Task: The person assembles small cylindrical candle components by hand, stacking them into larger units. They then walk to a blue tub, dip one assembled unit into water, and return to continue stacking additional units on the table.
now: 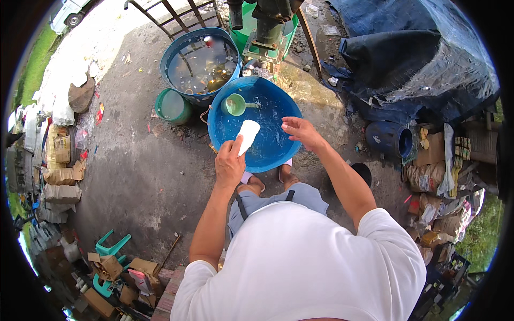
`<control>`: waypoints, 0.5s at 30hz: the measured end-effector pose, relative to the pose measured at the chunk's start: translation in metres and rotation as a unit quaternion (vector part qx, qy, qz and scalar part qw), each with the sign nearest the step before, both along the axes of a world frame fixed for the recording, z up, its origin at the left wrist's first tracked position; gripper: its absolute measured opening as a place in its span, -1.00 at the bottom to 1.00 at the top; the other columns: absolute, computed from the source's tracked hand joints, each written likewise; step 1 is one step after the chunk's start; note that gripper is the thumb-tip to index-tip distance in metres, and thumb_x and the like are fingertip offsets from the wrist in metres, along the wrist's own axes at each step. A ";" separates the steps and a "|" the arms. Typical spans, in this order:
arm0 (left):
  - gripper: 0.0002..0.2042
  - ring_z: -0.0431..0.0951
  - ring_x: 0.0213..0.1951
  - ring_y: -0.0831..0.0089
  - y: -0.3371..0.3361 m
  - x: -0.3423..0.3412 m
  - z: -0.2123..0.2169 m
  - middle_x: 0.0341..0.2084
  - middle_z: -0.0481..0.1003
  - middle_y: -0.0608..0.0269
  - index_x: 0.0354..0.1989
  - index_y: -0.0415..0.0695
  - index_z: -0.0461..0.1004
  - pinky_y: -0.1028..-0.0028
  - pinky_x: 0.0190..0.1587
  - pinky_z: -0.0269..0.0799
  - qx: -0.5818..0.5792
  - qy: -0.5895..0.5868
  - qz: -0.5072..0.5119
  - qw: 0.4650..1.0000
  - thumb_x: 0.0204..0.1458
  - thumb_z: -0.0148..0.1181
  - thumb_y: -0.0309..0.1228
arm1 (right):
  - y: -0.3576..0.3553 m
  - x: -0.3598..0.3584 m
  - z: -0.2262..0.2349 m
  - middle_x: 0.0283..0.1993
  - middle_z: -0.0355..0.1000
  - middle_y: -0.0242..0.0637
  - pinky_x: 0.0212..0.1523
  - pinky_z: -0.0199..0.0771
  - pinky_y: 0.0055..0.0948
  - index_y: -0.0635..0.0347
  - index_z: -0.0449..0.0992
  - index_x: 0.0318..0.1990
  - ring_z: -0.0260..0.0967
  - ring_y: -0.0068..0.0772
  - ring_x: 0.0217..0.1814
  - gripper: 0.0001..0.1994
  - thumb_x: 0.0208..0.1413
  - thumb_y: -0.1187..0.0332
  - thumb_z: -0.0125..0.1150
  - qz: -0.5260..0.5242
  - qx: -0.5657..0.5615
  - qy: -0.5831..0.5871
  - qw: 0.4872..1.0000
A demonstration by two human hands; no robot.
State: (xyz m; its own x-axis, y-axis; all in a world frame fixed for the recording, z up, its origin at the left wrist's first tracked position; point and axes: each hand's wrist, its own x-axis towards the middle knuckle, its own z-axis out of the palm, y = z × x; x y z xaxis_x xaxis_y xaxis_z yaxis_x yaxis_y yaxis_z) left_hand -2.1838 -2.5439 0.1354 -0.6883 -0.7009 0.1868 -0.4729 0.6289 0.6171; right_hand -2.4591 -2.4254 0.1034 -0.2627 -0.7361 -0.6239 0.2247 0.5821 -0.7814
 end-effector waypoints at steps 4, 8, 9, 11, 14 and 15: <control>-0.49 0.53 -0.03 0.04 0.025 -0.017 0.022 -0.05 0.47 0.08 0.17 -0.13 0.52 0.16 -0.01 0.55 -0.075 0.065 -0.132 0.986 -0.04 0.37 -0.61 | 0.007 0.078 0.050 0.16 0.43 -0.19 0.07 0.62 -0.15 0.17 0.19 0.44 0.47 -0.31 0.17 -0.28 0.23 0.21 0.41 -0.163 -0.149 -0.221 0.950; -0.37 0.53 0.01 -0.01 0.039 -0.012 0.047 0.02 0.48 0.09 0.23 -0.13 0.48 0.17 0.05 0.52 -0.062 0.200 -0.152 0.966 -0.13 0.40 -0.67 | 0.028 0.079 0.082 0.09 0.49 -0.36 0.16 0.60 -0.25 0.12 0.30 0.34 0.50 -0.41 0.14 -0.48 0.28 0.33 0.33 -0.152 -0.245 -0.224 0.931; -0.31 0.54 0.08 0.06 0.042 -0.008 0.054 0.11 0.46 0.09 0.29 -0.18 0.41 0.21 0.04 0.58 -0.033 0.190 -0.147 0.970 -0.12 0.45 -0.67 | 0.037 0.081 0.095 0.09 0.49 -0.36 0.18 0.59 -0.26 0.12 0.30 0.35 0.50 -0.41 0.16 -0.47 0.28 0.32 0.33 -0.169 -0.274 -0.230 0.918; -0.34 0.52 0.13 0.19 0.054 -0.010 0.091 0.14 0.44 0.08 0.31 -0.24 0.36 0.26 0.03 0.61 0.303 0.195 -0.174 0.916 -0.04 0.45 -0.62 | 0.054 0.083 0.109 0.09 0.49 -0.37 0.17 0.58 -0.27 0.13 0.31 0.34 0.49 -0.41 0.16 -0.50 0.31 0.29 0.30 -0.198 -0.322 -0.212 0.901; -0.35 0.58 0.05 0.36 0.066 -0.016 0.094 0.11 0.49 0.08 0.33 -0.35 0.30 0.39 -0.05 0.68 0.585 0.234 -0.169 0.758 0.07 0.45 -0.49 | 0.068 0.087 0.114 0.08 0.49 -0.35 0.16 0.58 -0.28 0.15 0.36 0.31 0.50 -0.41 0.15 -0.56 0.37 0.23 0.21 -0.212 -0.356 -0.169 0.894; -0.36 0.61 -0.01 0.37 0.074 -0.024 0.097 0.08 0.52 0.09 0.33 -0.34 0.30 0.41 -0.07 0.68 0.612 0.232 -0.156 0.740 0.09 0.44 -0.47 | 0.077 0.086 0.115 0.09 0.49 -0.35 0.18 0.55 -0.30 0.17 0.37 0.30 0.49 -0.41 0.15 -0.56 0.38 0.19 0.20 -0.215 -0.364 -0.166 0.891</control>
